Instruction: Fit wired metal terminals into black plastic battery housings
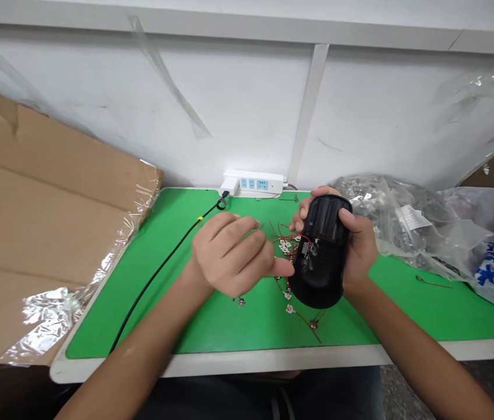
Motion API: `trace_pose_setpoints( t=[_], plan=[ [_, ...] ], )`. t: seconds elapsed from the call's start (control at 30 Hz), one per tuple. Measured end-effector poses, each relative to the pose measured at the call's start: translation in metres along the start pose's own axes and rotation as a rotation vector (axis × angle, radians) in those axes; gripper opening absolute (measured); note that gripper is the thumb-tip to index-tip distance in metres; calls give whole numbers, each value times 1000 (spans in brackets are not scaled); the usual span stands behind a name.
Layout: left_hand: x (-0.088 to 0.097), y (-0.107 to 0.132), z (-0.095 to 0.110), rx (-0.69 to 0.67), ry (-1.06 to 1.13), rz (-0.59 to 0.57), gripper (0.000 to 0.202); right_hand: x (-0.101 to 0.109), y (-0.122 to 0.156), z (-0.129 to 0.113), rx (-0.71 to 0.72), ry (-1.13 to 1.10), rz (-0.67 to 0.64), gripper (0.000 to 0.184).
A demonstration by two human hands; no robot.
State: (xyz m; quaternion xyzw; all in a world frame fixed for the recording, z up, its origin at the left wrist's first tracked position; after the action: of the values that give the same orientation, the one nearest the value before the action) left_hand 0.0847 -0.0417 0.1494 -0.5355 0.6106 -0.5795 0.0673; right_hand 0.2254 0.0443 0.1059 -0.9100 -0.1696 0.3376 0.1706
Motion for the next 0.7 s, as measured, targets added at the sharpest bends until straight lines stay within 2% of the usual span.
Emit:
trace_pose_setpoints(
  t=[0.07,0.17,0.23,0.33,0.47,0.7],
  plan=[
    [-3,1,4,-10,18,-20,31,-1,1,-1,-5,-7,-5,26],
    [0,3,10,-55,54,34,28,-2,1,-1,-21,1,-3,28],
    [0,2,7,-13,156,29,27,-3,2,0,-32,7,-10,28],
    [-8,2,-1,79,262,-55,26,-4,3,0,-42,36,-33,30],
    [-16,3,0,76,219,-135,25,-5,3,-1,-41,65,-47,32],
    [-15,-1,1,133,236,-112,21,-7,5,-1,-60,40,-71,30]
  ],
)
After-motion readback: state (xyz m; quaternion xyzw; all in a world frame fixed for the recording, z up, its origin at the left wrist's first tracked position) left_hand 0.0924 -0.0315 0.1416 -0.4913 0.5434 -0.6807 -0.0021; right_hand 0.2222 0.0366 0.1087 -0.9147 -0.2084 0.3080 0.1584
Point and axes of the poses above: each hand's wrist, its own y-axis away from the middle knuckle, its own x-axis out of the back of the hand, z = x × y, the point moved 8 cm from there along -y, towards the middle knuckle, and after that the axes turned 6 degrees about x, right-handed, at the moved point
